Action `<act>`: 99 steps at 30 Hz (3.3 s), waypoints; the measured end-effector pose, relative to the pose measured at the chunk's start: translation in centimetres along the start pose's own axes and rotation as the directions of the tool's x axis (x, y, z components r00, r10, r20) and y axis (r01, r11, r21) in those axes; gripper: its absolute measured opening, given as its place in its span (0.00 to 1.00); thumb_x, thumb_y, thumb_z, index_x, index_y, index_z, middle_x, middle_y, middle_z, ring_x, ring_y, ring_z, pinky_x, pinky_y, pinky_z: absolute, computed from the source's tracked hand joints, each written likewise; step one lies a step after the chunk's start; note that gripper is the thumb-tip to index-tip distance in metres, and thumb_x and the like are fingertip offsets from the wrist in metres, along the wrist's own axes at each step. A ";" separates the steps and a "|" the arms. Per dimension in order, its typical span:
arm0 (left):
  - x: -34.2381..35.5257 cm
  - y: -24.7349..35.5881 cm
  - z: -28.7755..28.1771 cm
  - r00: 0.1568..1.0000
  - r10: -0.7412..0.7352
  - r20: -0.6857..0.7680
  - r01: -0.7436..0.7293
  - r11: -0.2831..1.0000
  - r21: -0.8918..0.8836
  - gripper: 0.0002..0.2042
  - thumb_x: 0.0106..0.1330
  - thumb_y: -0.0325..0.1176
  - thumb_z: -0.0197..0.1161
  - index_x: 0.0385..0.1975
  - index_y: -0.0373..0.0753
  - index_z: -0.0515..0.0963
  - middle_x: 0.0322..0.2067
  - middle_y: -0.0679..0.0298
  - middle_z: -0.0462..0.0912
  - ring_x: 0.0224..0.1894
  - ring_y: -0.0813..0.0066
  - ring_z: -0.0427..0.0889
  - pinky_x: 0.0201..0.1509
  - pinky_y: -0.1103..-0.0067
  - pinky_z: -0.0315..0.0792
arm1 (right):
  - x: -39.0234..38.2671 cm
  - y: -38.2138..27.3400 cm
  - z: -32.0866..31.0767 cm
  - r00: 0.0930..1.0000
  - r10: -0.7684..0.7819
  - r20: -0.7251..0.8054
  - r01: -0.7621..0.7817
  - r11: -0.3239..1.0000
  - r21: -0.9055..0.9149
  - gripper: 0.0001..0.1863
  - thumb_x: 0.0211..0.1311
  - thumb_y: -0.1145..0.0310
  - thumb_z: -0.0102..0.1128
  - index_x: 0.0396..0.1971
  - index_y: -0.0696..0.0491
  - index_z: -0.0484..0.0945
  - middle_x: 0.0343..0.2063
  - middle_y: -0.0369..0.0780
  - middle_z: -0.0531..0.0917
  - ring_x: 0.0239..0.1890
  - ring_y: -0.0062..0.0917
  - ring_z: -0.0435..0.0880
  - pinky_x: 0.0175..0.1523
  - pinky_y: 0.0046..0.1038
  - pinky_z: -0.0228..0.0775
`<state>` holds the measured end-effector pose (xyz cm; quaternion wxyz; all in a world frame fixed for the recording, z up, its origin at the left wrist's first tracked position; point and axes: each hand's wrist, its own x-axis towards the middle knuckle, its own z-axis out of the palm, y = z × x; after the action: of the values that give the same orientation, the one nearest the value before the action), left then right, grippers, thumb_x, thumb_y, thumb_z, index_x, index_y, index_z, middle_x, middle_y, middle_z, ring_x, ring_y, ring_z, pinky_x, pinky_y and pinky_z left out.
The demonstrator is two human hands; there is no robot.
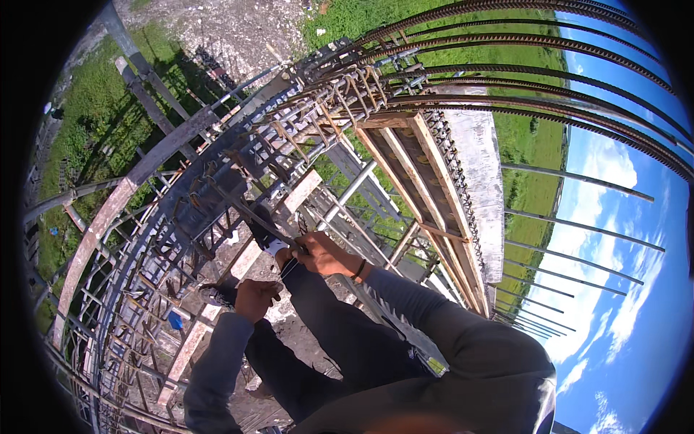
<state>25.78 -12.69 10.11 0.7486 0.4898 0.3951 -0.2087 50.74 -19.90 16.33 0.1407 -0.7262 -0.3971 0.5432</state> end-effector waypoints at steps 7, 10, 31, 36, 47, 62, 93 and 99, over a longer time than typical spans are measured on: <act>0.2 0.5 1.4 0.992 0.114 -0.060 -0.107 0.990 0.096 0.10 0.65 0.38 0.71 0.34 0.38 0.91 0.23 0.62 0.89 0.26 0.77 0.87 0.36 0.76 0.79 | -0.7 3.1 -0.2 0.955 -0.227 0.190 0.242 0.968 -0.061 0.11 0.66 0.71 0.62 0.46 0.54 0.81 0.29 0.47 0.81 0.34 0.45 0.82 0.38 0.40 0.72; -0.4 0.0 1.2 0.997 0.032 -0.076 -0.038 0.996 -0.079 0.13 0.64 0.42 0.73 0.31 0.37 0.91 0.23 0.60 0.89 0.25 0.77 0.85 0.35 0.76 0.78 | -0.6 3.6 1.1 0.920 -0.343 0.191 0.348 0.937 0.004 0.17 0.63 0.74 0.63 0.52 0.53 0.77 0.32 0.47 0.80 0.38 0.47 0.82 0.40 0.41 0.72; -1.5 0.4 -4.7 0.994 0.002 -0.111 -0.003 1.000 -0.013 0.12 0.62 0.42 0.75 0.39 0.43 0.91 0.38 0.60 0.91 0.39 0.71 0.89 0.53 0.72 0.79 | -1.8 -2.6 3.7 0.819 -0.172 0.547 -0.570 -0.135 0.810 0.10 0.79 0.64 0.53 0.42 0.57 0.73 0.22 0.28 0.71 0.17 0.11 0.64 0.27 0.20 0.52; -2.6 1.6 -0.1 0.996 -0.079 -0.053 0.022 0.731 -0.682 0.15 0.76 0.32 0.60 0.55 0.27 0.80 0.36 0.56 0.90 0.39 0.71 0.90 0.47 0.75 0.84 | 3.7 -2.0 3.2 0.945 0.183 0.271 -0.322 0.380 0.867 0.17 0.77 0.59 0.57 0.49 0.60 0.77 0.23 0.30 0.76 0.19 0.14 0.70 0.28 0.22 0.61; 4.8 1.3 -10.8 0.839 -0.413 -0.354 -0.055 0.582 -0.811 0.13 0.77 0.31 0.56 0.49 0.27 0.80 0.41 0.54 0.87 0.43 0.65 0.89 0.49 0.71 0.87 | -3.7 -1.1 4.5 0.948 0.274 -0.161 -0.180 0.881 0.437 0.17 0.82 0.61 0.45 0.54 0.58 0.75 0.20 0.35 0.79 0.18 0.15 0.77 0.23 0.21 0.69; 5.8 -0.2 -11.5 0.992 -0.122 0.016 0.023 0.051 -0.998 0.15 0.82 0.28 0.43 0.56 0.25 0.75 0.31 0.66 0.78 0.25 0.88 0.73 0.32 0.91 0.82 | -4.9 -0.2 5.5 0.800 0.529 0.284 -0.459 0.234 0.857 0.15 0.82 0.59 0.46 0.57 0.51 0.69 0.23 0.34 0.73 0.18 0.16 0.72 0.25 0.25 0.72; 6.3 3.3 -21.4 0.881 -0.469 -0.060 0.239 0.551 -0.799 0.12 0.76 0.26 0.51 0.51 0.23 0.75 0.34 0.54 0.85 0.26 0.81 0.86 0.36 0.86 0.88 | -3.0 0.4 6.4 0.749 0.173 0.639 -0.532 -0.418 0.736 0.17 0.81 0.51 0.48 0.49 0.51 0.71 0.20 0.28 0.64 0.16 0.11 0.63 0.24 0.22 0.63; 6.5 3.7 -13.9 0.932 -0.349 -0.102 0.138 0.598 -0.789 0.11 0.79 0.33 0.51 0.39 0.34 0.78 0.34 0.59 0.86 0.33 0.74 0.89 0.48 0.74 0.89 | -2.3 -3.0 6.5 0.728 0.148 0.670 -0.494 -0.564 0.662 0.17 0.80 0.51 0.49 0.44 0.51 0.72 0.19 0.26 0.63 0.15 0.10 0.61 0.22 0.19 0.60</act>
<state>26.89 1.84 4.16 0.7942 0.0858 0.5987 -0.0584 43.43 -21.14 17.42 0.4184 -0.2984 0.5013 0.6962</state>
